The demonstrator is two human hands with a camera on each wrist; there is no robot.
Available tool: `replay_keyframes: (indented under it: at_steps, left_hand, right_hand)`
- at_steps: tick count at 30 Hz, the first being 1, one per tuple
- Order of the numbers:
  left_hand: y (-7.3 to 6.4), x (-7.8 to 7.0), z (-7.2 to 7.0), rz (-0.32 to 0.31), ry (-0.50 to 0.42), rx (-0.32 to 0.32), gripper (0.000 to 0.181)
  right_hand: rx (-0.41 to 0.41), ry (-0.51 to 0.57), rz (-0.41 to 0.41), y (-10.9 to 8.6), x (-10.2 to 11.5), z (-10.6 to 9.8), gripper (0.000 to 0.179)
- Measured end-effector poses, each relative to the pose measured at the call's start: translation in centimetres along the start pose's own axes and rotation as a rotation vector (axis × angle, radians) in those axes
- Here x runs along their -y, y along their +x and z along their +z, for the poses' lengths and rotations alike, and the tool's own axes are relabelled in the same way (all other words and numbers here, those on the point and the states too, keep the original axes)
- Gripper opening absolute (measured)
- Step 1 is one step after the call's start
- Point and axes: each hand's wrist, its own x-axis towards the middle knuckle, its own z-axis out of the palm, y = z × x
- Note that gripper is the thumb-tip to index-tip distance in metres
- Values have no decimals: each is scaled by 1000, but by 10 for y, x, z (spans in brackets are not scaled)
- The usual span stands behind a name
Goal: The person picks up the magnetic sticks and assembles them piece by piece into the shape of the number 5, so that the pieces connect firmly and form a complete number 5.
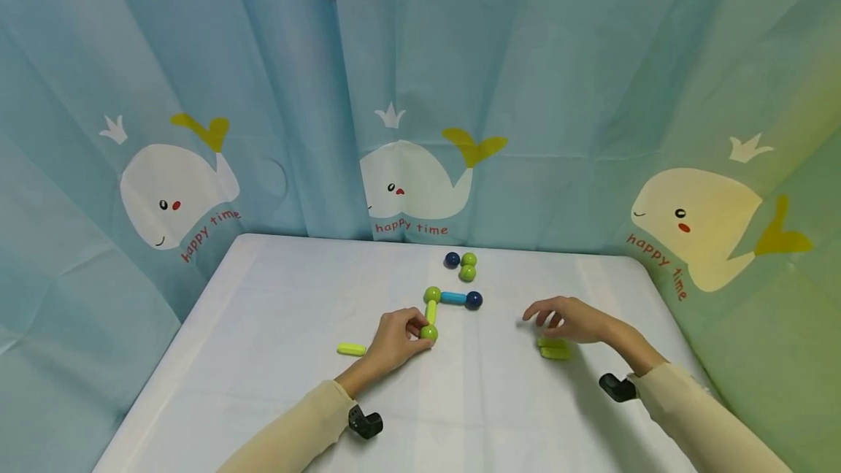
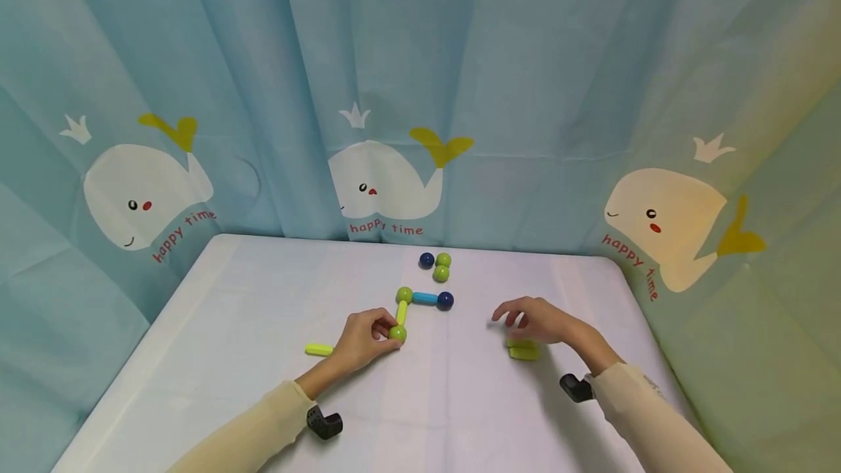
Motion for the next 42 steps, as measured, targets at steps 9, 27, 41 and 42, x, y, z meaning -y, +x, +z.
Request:
replay_keyframes:
  at_steps: [9, 27, 41, 42]
  left_hand:
    - [1, 1, 0, 34, 3, -14, 24]
    - [0, 2, 2, 28, 5, -21, 25]
    - [0, 3, 3, 46, 24, -26, 26]
    - [0, 2, 3, 43, 23, -25, 26]
  right_hand:
    - [80, 56, 22, -2, -20, 1, 27]
    - [115, 71, 38, -1, -27, 1, 19]
    - [106, 46, 51, -3, -23, 0, 16]
    - [102, 36, 46, -3, -23, -1, 16]
